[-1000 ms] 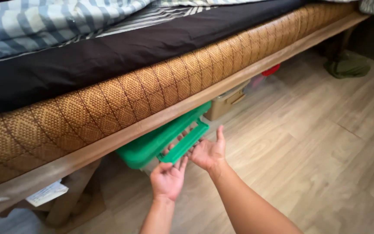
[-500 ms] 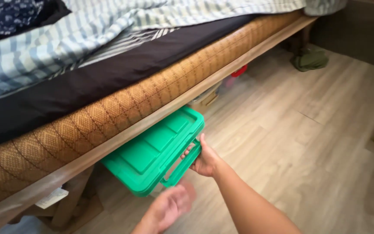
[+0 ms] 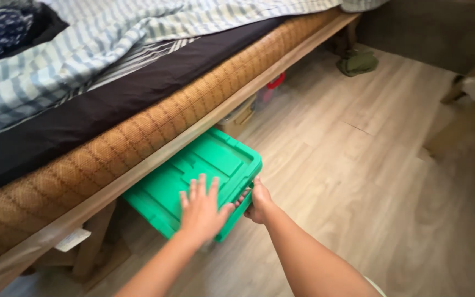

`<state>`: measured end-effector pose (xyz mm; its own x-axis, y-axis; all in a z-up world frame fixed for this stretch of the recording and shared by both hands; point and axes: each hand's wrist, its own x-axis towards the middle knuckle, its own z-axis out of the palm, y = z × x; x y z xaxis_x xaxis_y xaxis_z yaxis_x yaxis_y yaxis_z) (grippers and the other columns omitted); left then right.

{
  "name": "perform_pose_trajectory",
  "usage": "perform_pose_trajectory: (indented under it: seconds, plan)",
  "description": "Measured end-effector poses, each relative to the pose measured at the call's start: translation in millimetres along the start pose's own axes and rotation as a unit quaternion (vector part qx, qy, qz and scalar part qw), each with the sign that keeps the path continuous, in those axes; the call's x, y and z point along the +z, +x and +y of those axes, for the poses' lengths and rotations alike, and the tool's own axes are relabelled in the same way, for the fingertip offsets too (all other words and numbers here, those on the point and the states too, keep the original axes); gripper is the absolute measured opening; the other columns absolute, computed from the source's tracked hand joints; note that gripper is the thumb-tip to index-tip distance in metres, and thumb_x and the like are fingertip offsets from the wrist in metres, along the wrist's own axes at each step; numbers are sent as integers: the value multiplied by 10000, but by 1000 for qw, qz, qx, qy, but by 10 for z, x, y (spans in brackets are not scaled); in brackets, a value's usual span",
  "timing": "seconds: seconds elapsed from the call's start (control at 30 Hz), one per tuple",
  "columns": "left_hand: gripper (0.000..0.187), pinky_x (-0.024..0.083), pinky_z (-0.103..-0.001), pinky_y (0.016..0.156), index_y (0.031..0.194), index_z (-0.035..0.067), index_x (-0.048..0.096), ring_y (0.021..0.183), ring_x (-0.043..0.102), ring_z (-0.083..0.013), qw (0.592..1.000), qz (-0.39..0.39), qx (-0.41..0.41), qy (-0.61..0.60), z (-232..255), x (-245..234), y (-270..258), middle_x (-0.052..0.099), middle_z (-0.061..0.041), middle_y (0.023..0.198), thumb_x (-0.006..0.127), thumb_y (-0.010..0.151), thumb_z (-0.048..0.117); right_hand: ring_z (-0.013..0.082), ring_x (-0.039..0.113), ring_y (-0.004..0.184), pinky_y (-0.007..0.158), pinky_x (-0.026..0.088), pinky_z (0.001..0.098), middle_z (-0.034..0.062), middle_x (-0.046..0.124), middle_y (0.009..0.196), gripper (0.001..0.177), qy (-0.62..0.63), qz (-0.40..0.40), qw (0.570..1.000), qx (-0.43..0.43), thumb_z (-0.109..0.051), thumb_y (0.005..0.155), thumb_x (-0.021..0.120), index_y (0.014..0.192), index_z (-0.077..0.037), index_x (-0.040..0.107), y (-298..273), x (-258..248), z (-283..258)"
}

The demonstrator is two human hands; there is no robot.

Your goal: Organizing and storing clothes into a plastic bin under the bed

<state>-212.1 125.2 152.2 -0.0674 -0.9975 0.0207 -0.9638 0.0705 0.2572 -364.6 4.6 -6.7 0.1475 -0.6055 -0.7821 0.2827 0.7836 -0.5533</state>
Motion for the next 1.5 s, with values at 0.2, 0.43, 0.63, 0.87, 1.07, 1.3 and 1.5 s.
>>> perform_pose_trajectory:
  seconds: [0.2, 0.43, 0.63, 0.87, 1.07, 1.3, 1.5]
  plan:
    - [877, 209, -789, 1120, 1574, 111, 377, 1524, 216, -525, 998, -48, -12, 39, -578, -12, 155, 243, -292, 1645, 463, 966, 737, 294, 680, 734, 691, 596, 463, 51, 561, 825, 660, -1, 83, 996, -13, -796, 947, 311, 957, -174, 530, -26, -565, -51]
    - [919, 69, -704, 1190, 1649, 313, 36, 1574, -17, -421, 988, -108, -40, 102, -349, 261, 141, -23, -193, 1713, 252, 910, 817, 205, 551, 549, 605, 549, 337, 36, 516, 626, 692, -17, 135, 991, 10, -804, 970, 297, 712, -187, 473, -863, -938, -398]
    - [1076, 39, -739, 1170, 1647, 313, -7, 1561, -54, -467, 986, -132, -59, 89, 370, 254, -80, -67, -245, 1698, 239, 816, 951, 402, 503, 1395, 1159, 393, 449, 235, 553, 1485, 921, -186, 357, 912, -79, -742, 962, 311, 1399, 14, 606, -922, -1125, -601]
    - [994, 35, -749, 1154, 1620, 422, 125, 1562, -14, -476, 989, -102, -99, 51, 558, 218, -139, 8, -297, 1681, 303, 791, 942, 443, 624, 1194, 978, 492, 590, 243, 632, 1270, 812, -314, 442, 820, -182, -681, 821, 656, 1335, -95, 431, -1603, -702, -305]
    - [971, 27, -734, 1162, 1629, 367, 105, 1562, -12, -468, 992, -70, -85, 65, 578, 458, -115, 33, -296, 1676, 229, 832, 909, 475, 647, 1155, 974, 496, 579, 274, 671, 1226, 688, -368, 382, 828, -180, -602, 908, 567, 1321, -90, 364, -1627, -835, -347]
    - [885, -5, -740, 1170, 1633, 372, 66, 1565, -54, -470, 991, -85, -79, 69, 506, 396, -45, 23, -186, 1709, 131, 884, 838, 520, 610, 1182, 982, 477, 596, 299, 637, 1270, 780, -413, 356, 814, -200, -608, 894, 557, 1451, -141, 274, -1366, -1558, -408]
    - [921, 77, -780, 1126, 1613, 218, 264, 1544, 95, -503, 993, 70, -81, 54, -255, 440, 436, 111, -257, 1701, 260, 897, 798, 470, 602, 1236, 1022, 466, 521, 259, 604, 1371, 796, -411, 362, 807, -219, -603, 883, 622, 1443, -112, 342, -1464, -2392, -557]
